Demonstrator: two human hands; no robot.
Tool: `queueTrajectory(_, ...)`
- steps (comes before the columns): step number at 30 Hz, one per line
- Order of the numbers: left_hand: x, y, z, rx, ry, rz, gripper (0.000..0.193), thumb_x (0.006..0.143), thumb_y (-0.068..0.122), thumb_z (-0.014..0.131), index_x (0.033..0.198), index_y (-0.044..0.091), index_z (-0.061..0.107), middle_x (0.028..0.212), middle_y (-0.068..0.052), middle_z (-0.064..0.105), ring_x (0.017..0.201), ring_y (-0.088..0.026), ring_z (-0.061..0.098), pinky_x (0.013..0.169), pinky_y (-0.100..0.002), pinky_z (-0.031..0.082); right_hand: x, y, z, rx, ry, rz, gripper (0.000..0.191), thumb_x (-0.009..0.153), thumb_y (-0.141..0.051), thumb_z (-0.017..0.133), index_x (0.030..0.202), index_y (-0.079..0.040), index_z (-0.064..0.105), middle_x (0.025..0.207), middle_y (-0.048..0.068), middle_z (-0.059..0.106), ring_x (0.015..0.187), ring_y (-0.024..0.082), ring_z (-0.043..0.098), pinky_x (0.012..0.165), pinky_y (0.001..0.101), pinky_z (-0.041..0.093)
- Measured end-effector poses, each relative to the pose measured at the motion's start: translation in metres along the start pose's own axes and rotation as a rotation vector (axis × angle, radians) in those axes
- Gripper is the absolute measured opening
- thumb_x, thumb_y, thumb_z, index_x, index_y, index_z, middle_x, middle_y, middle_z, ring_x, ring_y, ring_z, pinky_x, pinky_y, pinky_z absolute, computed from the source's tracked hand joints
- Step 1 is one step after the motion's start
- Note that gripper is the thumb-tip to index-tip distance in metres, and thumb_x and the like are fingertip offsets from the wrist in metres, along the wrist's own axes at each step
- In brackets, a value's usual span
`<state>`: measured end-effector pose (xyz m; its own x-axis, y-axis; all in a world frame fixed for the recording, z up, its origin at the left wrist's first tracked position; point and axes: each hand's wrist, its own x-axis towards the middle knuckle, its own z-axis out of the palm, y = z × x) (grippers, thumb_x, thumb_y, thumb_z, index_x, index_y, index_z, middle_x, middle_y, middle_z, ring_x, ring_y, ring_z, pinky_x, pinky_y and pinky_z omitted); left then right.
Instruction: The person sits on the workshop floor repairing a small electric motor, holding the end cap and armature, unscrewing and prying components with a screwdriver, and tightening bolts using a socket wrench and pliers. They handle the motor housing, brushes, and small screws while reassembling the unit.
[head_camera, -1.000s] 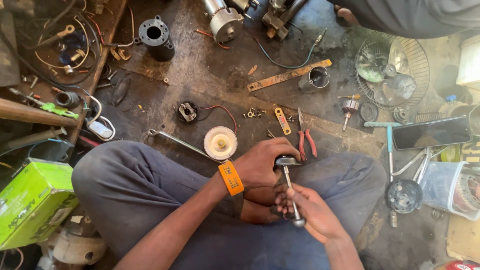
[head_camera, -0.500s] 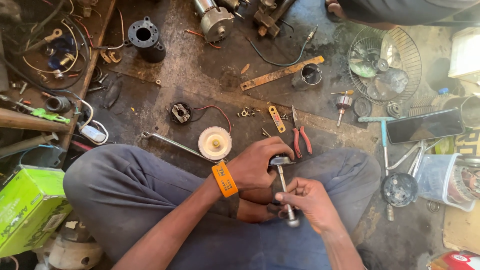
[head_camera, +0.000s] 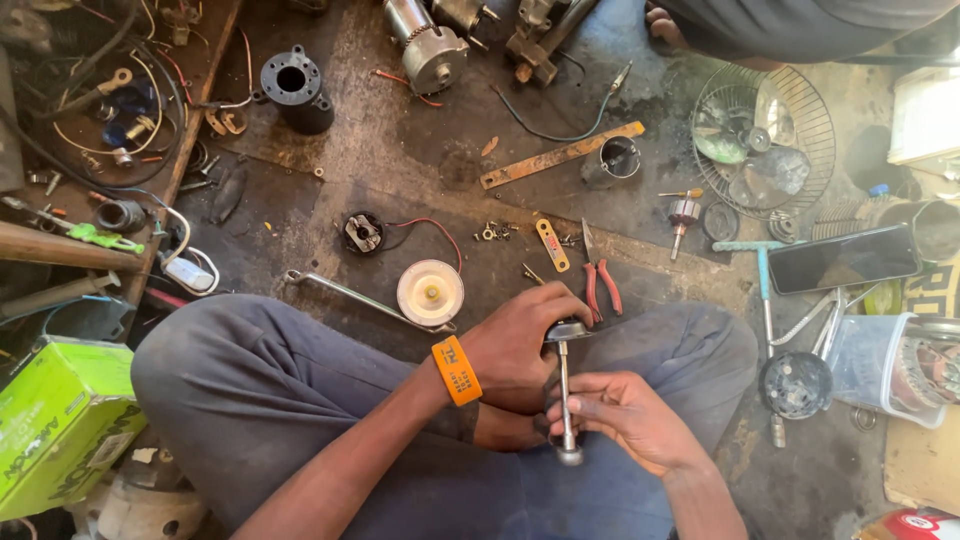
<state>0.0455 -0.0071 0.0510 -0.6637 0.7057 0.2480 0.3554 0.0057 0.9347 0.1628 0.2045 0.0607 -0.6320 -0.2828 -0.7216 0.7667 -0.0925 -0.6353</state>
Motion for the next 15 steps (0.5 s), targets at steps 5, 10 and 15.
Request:
queueTrajectory(5, -0.003, -0.001, 0.001, 0.085, 0.055, 0.066, 0.034, 0.075, 0.003, 0.068, 0.109, 0.007, 0.067, 0.104, -0.016, 0.062, 0.100, -0.037, 0.062, 0.088, -0.044, 0.052, 0.017, 0.039, -0.011, -0.096, 0.125, -0.181, 0.025, 0.093, -0.009, 0.079, 0.095, 0.009, 0.062, 0.079, 0.006, 0.060, 0.073, 0.016, 0.058, 0.064, 0.0326, 0.048)
queueTrajectory(10, -0.011, -0.005, 0.009, 0.098, 0.062, 0.152, 0.032, 0.076, 0.012, 0.072, 0.107, 0.009, 0.067, 0.104, -0.013, 0.066, 0.103, -0.034, 0.063, 0.092, -0.041, 0.052, 0.059, 0.040, -0.026, -0.532, -0.037, -0.527, 0.017, 0.089, -0.012, 0.075, 0.097, 0.001, 0.069, 0.083, 0.004, 0.067, 0.080, 0.016, 0.061, 0.071, 0.0315, 0.050)
queueTrajectory(15, -0.018, -0.035, 0.026, 0.099, 0.008, 0.155, 0.032, 0.083, 0.010, 0.066, 0.114, 0.011, 0.067, 0.107, -0.010, 0.064, 0.106, -0.030, 0.063, 0.099, -0.038, 0.053, 0.115, -0.017, -0.045, -0.697, 0.411, -0.356, 0.017, 0.092, -0.016, 0.073, 0.099, -0.001, 0.070, 0.084, 0.003, 0.066, 0.081, 0.014, 0.061, 0.072, 0.0302, 0.050)
